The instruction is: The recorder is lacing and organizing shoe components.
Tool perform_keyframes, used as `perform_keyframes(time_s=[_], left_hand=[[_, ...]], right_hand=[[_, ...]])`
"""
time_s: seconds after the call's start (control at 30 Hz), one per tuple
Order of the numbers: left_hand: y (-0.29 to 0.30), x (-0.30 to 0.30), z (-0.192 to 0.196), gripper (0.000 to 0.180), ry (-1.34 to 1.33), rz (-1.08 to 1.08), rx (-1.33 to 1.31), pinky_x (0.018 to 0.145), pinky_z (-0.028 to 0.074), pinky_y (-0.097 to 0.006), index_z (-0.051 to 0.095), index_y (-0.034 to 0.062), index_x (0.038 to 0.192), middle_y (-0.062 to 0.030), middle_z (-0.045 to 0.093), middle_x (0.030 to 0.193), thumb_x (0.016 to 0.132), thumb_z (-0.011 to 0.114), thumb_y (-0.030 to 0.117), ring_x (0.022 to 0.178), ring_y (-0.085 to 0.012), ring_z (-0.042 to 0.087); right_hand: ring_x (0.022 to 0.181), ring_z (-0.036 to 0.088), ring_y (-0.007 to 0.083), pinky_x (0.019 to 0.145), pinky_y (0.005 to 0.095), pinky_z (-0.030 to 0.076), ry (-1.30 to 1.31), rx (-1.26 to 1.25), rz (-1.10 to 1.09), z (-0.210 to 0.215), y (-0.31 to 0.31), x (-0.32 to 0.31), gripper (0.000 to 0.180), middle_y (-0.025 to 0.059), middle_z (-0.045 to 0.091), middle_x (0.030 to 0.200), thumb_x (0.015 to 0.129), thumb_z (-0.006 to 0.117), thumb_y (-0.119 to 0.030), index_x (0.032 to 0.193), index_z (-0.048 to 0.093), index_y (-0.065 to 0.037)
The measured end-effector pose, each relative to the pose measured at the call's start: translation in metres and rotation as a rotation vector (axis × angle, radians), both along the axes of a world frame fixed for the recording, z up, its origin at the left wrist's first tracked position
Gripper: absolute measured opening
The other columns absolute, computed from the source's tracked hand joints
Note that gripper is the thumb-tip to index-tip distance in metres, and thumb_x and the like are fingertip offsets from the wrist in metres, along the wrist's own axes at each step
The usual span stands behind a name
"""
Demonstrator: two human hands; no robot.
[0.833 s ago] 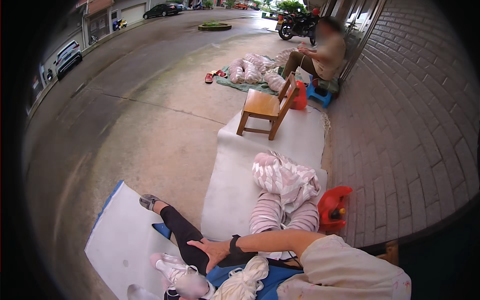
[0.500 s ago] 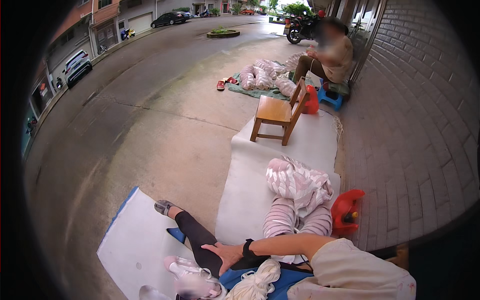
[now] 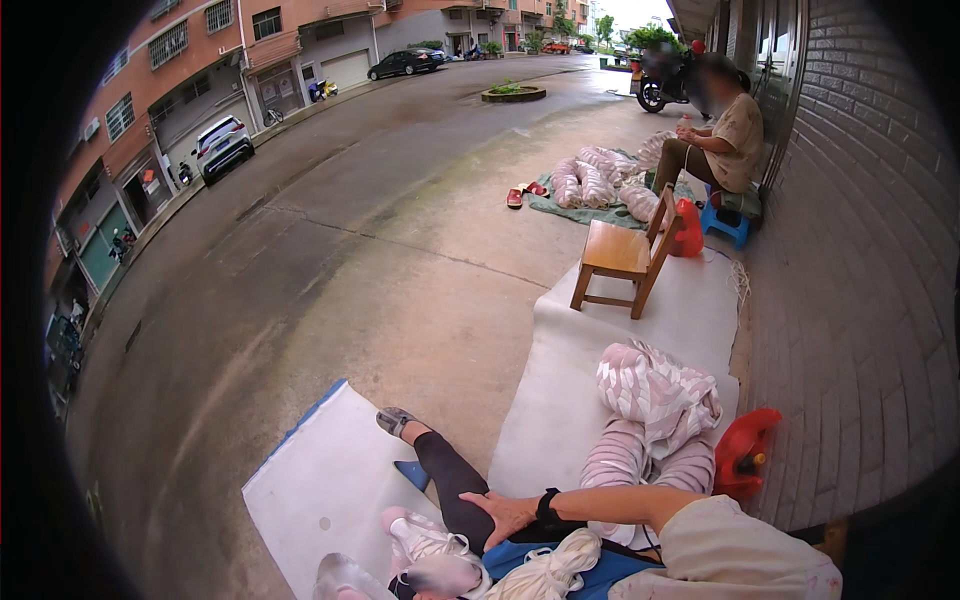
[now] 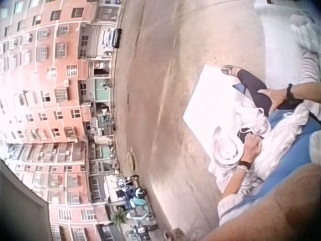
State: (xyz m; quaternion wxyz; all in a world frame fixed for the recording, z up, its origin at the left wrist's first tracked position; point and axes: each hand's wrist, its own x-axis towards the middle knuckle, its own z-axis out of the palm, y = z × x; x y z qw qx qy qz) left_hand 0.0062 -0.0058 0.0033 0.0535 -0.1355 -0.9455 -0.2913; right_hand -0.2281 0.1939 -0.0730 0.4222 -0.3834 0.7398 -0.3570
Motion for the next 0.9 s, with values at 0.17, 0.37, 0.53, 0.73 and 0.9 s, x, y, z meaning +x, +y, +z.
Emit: perform_keyframes(time_s=[0.17, 0.37, 0.53, 0.73, 0.9], left_hand=[[0.001, 0.001, -0.004, 0.004, 0.013, 0.0, 0.003, 0.089, 0.038, -0.047, 0.056, 0.0072, 0.075, -0.0116, 0.054, 0.08, 0.077, 0.059, 0.007, 0.084, -0.0323, 0.051], [0.002, 0.001, -0.003, 0.003, 0.005, -0.001, -0.008, 0.088, 0.038, -0.047, 0.056, 0.0067, 0.076, -0.0118, 0.054, 0.079, 0.076, 0.059, 0.006, 0.084, -0.0325, 0.051], [0.004, 0.0, -0.002, 0.004, 0.031, -0.015, -0.006, 0.086, 0.038, -0.046, 0.056, 0.0066, 0.075, -0.012, 0.053, 0.078, 0.075, 0.059, 0.006, 0.083, -0.0323, 0.051], [0.004, 0.002, -0.003, 0.005, 0.017, 0.009, 0.003, 0.083, 0.039, -0.045, 0.055, 0.0068, 0.072, -0.0117, 0.053, 0.076, 0.075, 0.059, 0.006, 0.081, -0.0317, 0.051], [0.003, -0.002, -0.002, 0.005, 0.066, -0.01, 0.002, 0.083, 0.039, -0.045, 0.055, 0.0065, 0.073, -0.0119, 0.054, 0.077, 0.076, 0.059, 0.006, 0.082, -0.0319, 0.051]], right_hand=[[0.118, 0.041, 0.0502, 0.101, 0.0501, 0.036, 0.059, -0.074, -0.022, -0.015, -0.001, 0.001, 0.126, 0.0376, 0.039, 0.123, 0.061, 0.082, -0.052, 0.149, -0.001, -0.017], [0.117, 0.043, 0.0504, 0.099, 0.05, 0.037, 0.092, -0.088, -0.038, -0.02, -0.001, 0.003, 0.126, 0.0378, 0.04, 0.122, 0.06, 0.083, -0.052, 0.149, 0.0, -0.017], [0.116, 0.043, 0.0499, 0.099, 0.0494, 0.037, 0.1, -0.082, -0.052, -0.019, 0.002, 0.003, 0.126, 0.0371, 0.041, 0.121, 0.06, 0.083, -0.051, 0.149, 0.0, -0.017], [0.116, 0.043, 0.0492, 0.099, 0.0493, 0.037, 0.08, -0.097, -0.042, -0.02, -0.002, 0.003, 0.126, 0.0363, 0.041, 0.122, 0.059, 0.084, -0.05, 0.149, 0.001, -0.018], [0.122, 0.037, 0.0466, 0.104, 0.0467, 0.032, 0.023, -0.009, -0.013, -0.008, 0.002, 0.001, 0.124, 0.0347, 0.036, 0.129, 0.062, 0.082, -0.049, 0.148, 0.0, -0.013]])
